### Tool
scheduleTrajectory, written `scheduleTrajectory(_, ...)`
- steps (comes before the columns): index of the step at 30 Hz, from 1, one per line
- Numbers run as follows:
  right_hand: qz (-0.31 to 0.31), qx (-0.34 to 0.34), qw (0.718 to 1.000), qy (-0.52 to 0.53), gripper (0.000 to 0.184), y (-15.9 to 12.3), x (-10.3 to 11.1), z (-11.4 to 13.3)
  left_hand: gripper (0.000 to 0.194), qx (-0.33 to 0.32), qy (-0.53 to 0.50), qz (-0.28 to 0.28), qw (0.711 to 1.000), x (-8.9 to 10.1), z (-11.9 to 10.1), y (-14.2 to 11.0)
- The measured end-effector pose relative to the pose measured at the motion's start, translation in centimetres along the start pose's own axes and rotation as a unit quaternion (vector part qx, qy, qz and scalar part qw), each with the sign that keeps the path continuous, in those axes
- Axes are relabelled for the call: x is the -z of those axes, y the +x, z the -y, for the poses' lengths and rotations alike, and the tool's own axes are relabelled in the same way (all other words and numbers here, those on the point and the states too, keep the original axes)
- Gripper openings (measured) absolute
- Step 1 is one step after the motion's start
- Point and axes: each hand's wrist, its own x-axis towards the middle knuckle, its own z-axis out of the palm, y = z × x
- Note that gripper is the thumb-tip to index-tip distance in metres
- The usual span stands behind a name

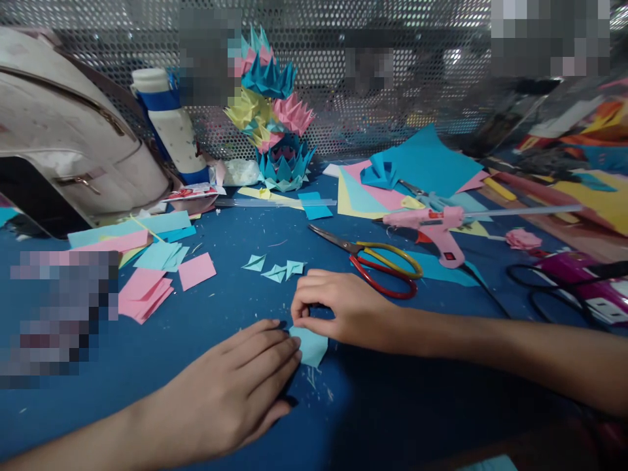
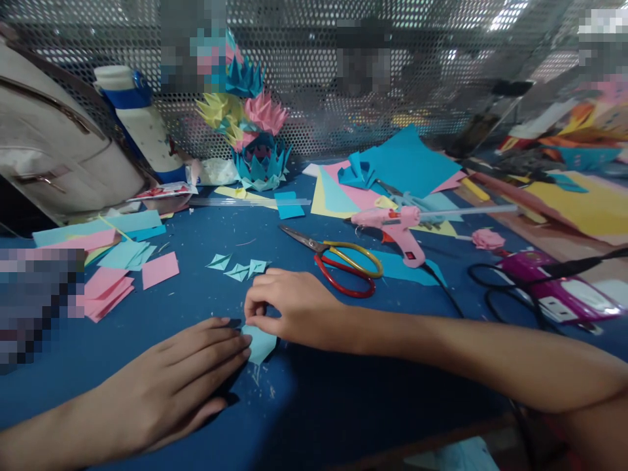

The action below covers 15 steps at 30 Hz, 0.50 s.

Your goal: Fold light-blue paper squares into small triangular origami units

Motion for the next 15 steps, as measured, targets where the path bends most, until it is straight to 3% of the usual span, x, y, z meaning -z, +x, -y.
scheduleTrajectory(8,-0.044,0.065,0.992,-0.095,0.011,-0.51,-0.96,-0.25,0.037,0.046,-0.001,0.008,0.999,-0.55,0.17,-0.75)
scheduleTrajectory(15,-0.030,0.048,0.997,-0.050,0.010,-0.07,-1.10,-0.15,0.036,0.068,-0.020,0.014,0.997,-0.95,-0.04,-0.92)
